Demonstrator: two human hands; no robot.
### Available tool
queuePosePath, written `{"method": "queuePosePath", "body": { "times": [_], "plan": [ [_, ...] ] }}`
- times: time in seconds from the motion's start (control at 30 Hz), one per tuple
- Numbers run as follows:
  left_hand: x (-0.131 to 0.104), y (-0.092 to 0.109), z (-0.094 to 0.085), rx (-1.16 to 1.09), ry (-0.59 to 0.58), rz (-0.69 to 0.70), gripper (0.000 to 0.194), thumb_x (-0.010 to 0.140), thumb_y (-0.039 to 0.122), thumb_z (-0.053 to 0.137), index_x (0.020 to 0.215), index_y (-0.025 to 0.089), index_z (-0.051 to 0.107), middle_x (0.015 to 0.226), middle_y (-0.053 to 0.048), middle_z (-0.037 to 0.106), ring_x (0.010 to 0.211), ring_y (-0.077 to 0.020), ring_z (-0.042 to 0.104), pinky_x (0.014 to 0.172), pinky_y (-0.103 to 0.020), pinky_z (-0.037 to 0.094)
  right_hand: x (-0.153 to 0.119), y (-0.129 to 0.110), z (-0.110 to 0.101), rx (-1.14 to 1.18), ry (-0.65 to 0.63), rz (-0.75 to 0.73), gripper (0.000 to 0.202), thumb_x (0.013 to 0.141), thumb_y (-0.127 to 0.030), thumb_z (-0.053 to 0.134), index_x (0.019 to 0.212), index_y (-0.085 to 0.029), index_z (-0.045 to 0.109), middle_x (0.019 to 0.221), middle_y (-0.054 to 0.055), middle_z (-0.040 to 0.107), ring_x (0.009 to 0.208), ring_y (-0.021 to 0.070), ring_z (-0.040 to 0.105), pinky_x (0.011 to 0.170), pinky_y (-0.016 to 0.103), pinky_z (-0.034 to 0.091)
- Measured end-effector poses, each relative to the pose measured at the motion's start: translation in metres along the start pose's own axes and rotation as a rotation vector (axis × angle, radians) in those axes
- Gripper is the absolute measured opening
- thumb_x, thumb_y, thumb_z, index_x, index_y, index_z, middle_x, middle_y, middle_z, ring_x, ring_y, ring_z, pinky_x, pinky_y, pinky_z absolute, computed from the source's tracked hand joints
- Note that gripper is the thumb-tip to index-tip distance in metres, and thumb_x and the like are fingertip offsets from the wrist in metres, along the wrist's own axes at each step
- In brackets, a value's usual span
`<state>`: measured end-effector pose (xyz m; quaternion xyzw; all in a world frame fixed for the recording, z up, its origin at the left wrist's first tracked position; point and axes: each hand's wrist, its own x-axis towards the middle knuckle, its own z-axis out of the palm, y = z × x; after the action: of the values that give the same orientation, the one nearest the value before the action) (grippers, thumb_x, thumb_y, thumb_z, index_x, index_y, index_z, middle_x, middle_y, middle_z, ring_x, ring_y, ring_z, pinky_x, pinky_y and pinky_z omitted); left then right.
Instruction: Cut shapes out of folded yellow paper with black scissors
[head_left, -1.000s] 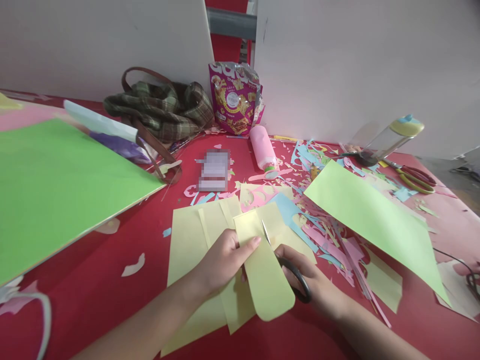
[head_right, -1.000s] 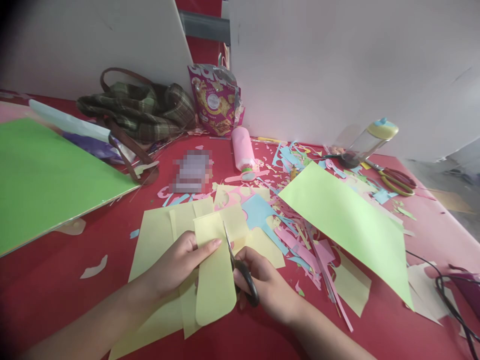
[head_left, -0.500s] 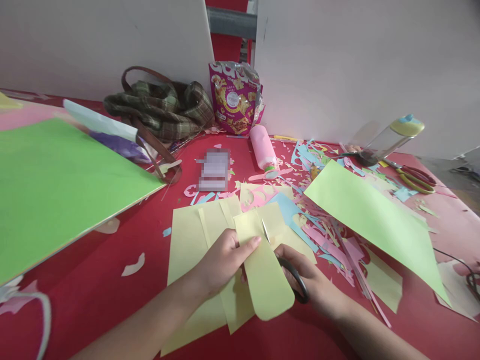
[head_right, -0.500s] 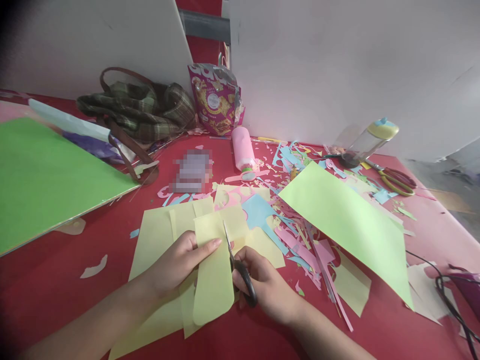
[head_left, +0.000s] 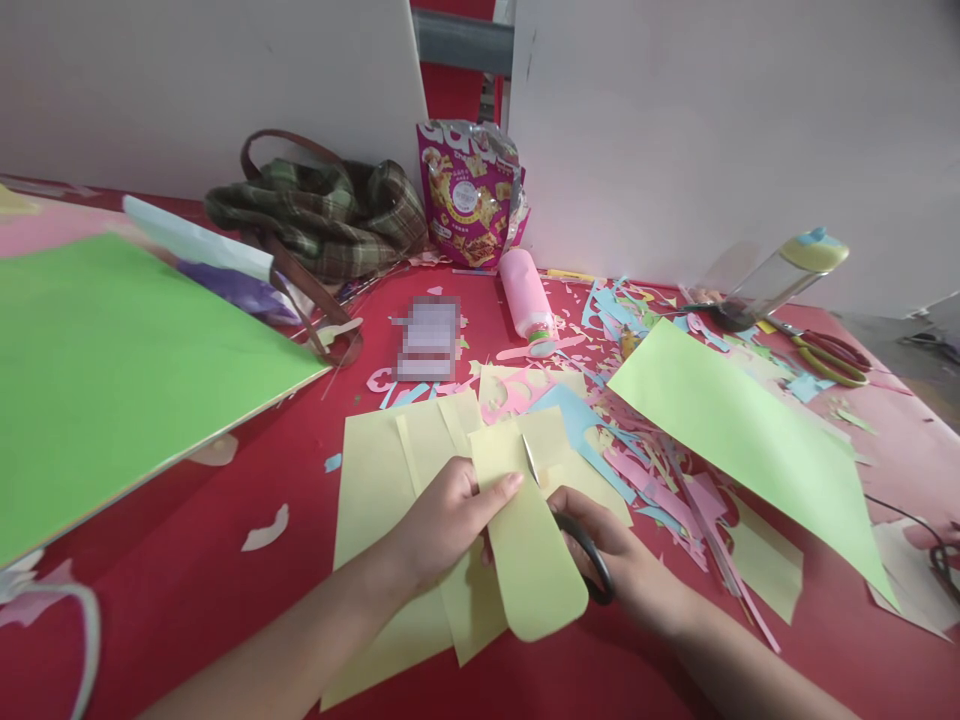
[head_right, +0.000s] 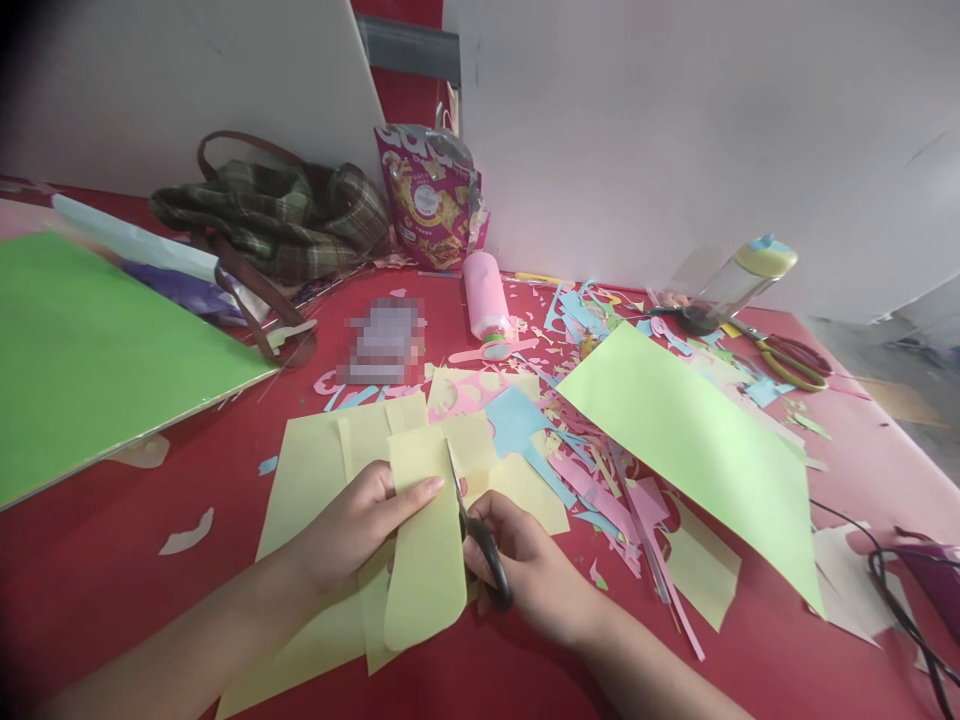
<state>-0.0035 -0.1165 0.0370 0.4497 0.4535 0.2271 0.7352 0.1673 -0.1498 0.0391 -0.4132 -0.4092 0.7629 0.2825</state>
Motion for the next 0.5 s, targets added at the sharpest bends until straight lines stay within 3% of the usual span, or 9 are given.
{"method": "queuePosePath", "body": {
  "times": [0.5],
  "plan": [
    [0.0019,-0.0002,0.0018,-0.073,-0.019,-0.004,0.034,0.075,0.043,0.047,0.070,0.011,0.056,0.055,-0.003,0.053,0.049,-0.0135,0.053,0.046,-0.024,0.038,0.0006,-0.0007,0.0009,0.009,-0.009,-0.004,0.023,0.076,-0.037,0.052,0.077,-0.017,0.040,0.062,-0.004,0.045,0.050,0.0061,0.045,0.047,0.019,0.034]
  ]
}}
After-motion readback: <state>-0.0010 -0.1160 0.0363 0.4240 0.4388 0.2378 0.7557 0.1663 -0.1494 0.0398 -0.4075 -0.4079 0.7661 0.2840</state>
